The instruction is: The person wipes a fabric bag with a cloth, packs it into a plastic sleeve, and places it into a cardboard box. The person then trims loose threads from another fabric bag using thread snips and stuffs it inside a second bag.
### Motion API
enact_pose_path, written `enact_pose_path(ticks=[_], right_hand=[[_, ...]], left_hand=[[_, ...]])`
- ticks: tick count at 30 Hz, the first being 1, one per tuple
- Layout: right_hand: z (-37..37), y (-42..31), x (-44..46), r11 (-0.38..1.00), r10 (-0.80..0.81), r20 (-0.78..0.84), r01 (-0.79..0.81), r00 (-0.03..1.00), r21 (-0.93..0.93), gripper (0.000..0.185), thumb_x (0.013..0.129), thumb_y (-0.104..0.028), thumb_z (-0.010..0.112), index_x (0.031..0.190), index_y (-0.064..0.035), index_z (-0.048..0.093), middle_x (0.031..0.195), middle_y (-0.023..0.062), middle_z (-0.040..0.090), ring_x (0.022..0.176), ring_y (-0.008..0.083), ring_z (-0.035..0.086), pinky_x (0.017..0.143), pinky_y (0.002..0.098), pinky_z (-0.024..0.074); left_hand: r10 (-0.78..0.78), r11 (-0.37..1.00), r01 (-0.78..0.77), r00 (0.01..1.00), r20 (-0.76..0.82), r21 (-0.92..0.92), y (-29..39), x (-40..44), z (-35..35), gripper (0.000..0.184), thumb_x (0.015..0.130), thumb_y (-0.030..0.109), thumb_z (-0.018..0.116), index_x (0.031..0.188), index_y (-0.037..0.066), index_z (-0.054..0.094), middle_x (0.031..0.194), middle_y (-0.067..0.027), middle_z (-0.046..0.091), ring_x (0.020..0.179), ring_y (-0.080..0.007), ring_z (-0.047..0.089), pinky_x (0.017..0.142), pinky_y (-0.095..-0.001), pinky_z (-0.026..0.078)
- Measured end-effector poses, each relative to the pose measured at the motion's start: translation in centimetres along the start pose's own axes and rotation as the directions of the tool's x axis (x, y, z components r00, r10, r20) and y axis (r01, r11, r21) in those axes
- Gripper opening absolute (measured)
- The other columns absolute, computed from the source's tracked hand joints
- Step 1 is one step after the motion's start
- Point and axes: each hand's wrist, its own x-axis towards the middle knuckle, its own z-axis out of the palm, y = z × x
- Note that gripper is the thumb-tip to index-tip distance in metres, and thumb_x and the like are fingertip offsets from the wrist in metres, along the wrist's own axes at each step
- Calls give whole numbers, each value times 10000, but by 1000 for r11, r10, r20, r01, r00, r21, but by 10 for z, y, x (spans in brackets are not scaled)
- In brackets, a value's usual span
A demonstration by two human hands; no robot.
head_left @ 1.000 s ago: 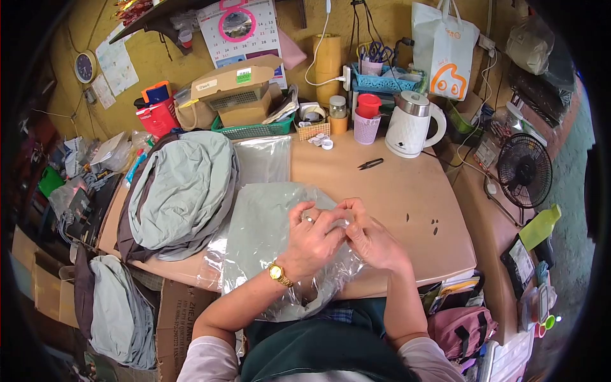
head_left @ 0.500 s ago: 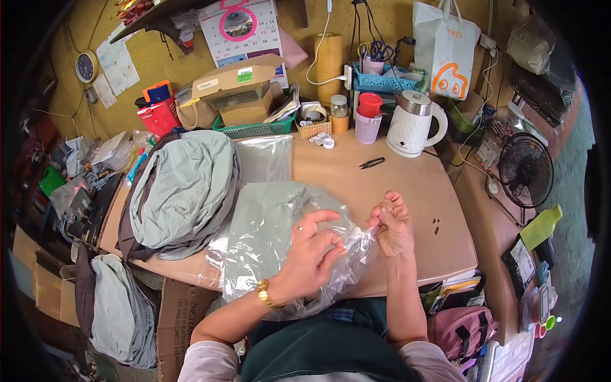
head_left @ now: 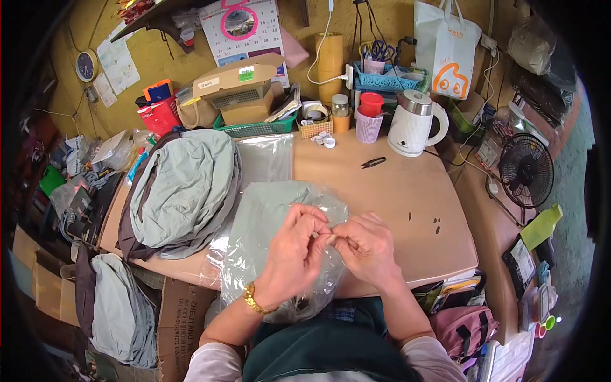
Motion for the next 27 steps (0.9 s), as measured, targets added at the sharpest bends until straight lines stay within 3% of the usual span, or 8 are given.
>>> enact_pose_path(ticks=[4,6,8,11,15,17,20,27], right_hand=[[18,14,-22,987,80,3,-80,997,136,157,782,-9,724,750,-60,580,673,33,580,618,171,535,594,299,408],[28,9,-30,368,540,263,-505,799,781,181,889,-39,659,755,-62,539,696,-12,570,643,93,521,594,268,399],[32,22,-35,433,488,145,-383,861,816,159,944,-53,604,794,-66,552,766,-32,571,688,52,506,615,238,396],[22,32,-41,30,573,173,-231,801,973,117,911,-63,634,821,-81,561,774,15,584,750,124,591,686,269,456],[25,29,-48,18,687,130,-196,715,980,137,918,-73,636,815,-76,546,758,8,559,709,100,542,662,242,419],[22,39,-50,603,568,-180,-257,803,755,200,959,-41,578,768,-61,520,721,-25,489,635,41,407,576,207,334],[26,22,-47,770,433,-225,-229,873,595,220,967,-52,573,760,-50,500,710,-22,468,631,34,374,562,192,312],[22,1,-43,377,477,21,-227,879,898,130,921,-15,623,811,-10,554,768,26,537,652,85,504,572,230,404]], left_hand=[[-158,925,116,983,-89,-361,3,-14,39,260,882,123,685,1090,24,562,1072,-103,520,860,-148,565,660,-264,484],[-148,884,48,972,-182,-466,-10,-18,51,318,879,136,693,1145,28,557,1069,-98,530,838,-150,575,652,-269,490],[7,987,-42,975,-221,-155,-38,-21,59,356,863,131,705,1177,32,571,997,-96,557,756,-175,588,617,-280,492],[199,976,-186,972,-121,115,-93,-34,63,408,791,23,700,1183,57,592,872,-99,561,683,-226,577,584,-279,480],[182,970,-174,983,-29,171,-72,-23,48,560,744,-38,683,1281,70,567,1035,-135,549,678,-216,581,585,-285,492],[49,990,-49,999,4,130,-24,-18,30,577,759,-22,699,1311,62,553,1116,-150,534,682,-200,592,593,-278,500],[-159,986,162,984,82,-30,7,-24,20,648,792,51,745,1386,55,488,1269,-154,468,705,-158,620,615,-254,521],[-209,855,129,972,-106,-502,-45,-37,56,188,872,51,688,1041,-30,706,958,-115,630,790,-131,613,661,-251,531]])
